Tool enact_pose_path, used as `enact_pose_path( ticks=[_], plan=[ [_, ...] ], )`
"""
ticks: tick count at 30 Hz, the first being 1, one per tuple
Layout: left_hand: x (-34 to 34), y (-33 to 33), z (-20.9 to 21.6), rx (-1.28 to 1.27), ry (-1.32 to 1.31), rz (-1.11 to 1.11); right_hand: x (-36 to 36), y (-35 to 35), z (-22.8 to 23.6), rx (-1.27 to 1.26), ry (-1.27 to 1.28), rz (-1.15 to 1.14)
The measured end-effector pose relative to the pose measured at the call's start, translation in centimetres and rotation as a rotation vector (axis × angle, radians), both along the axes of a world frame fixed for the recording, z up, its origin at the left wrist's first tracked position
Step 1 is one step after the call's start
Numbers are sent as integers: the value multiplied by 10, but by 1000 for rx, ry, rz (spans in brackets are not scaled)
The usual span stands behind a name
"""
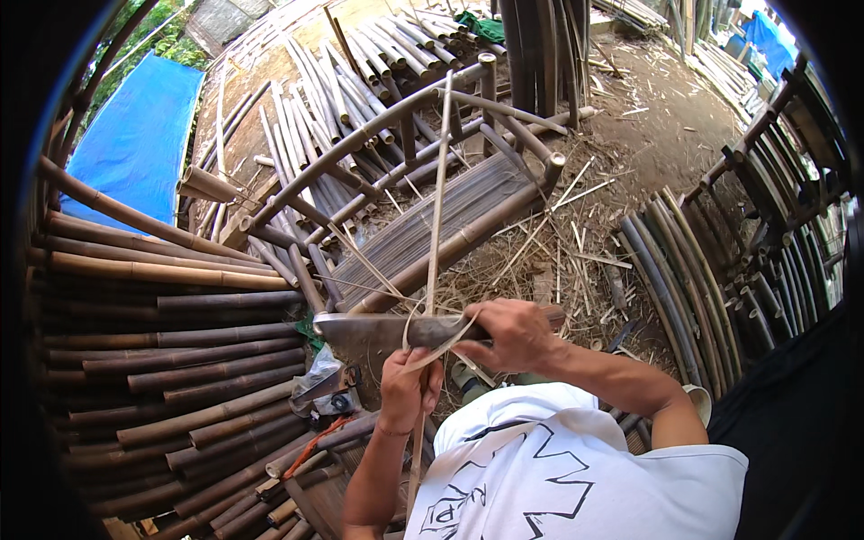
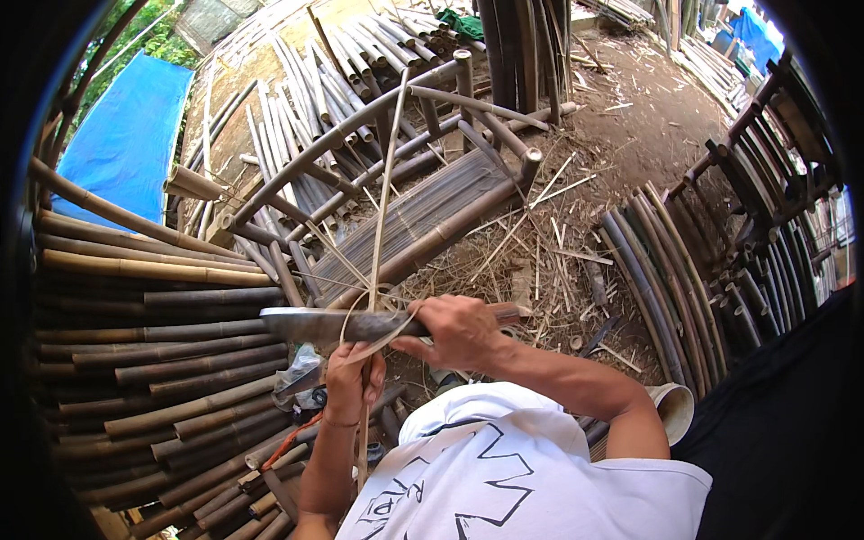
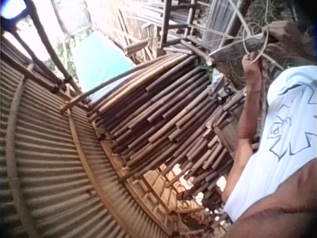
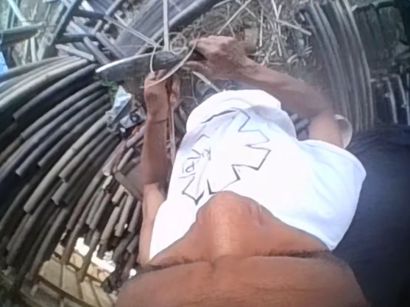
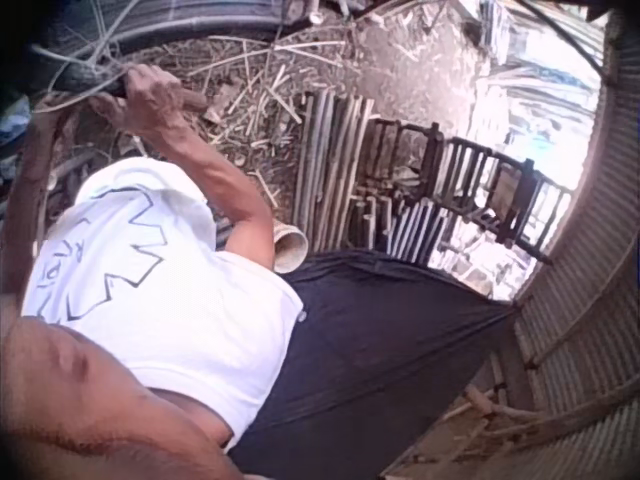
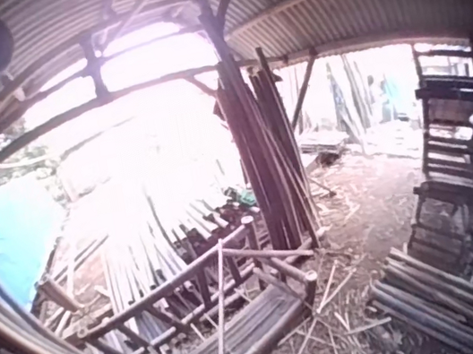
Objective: The person constructs a piece of furniture from bamboo, using a large blade to shave and thin strips of bamboo before weaving them into a frame.
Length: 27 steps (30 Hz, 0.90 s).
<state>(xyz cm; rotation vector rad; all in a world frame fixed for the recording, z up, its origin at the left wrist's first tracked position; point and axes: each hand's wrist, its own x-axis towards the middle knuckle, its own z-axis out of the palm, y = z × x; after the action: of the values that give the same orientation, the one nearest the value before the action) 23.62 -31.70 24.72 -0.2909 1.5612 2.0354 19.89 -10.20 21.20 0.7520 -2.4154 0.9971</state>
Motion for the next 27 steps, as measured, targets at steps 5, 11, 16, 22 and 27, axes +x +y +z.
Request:
enact_pose_path(
  ticks=[5, 11, 16, 22, 27],
  plan=[
    [11, 20, 21, 10, 76, 41, -24, 19, -3, -15, -242, -124],
    [31, 15, 17, 73, 86, 0, -41, 38, -6, 49, 0, -171],
    [90, -11, 20, -4, -26, -80, -79, 99, -17, 47, -302, -432],
    [91, -19, 19, -18, -39, -96, -78, 80, -30, 30, -55, -291],
    [129, -46, 8, -30, -48, -173, -130, 173, -29, 3, -348, -526]
  ],
)
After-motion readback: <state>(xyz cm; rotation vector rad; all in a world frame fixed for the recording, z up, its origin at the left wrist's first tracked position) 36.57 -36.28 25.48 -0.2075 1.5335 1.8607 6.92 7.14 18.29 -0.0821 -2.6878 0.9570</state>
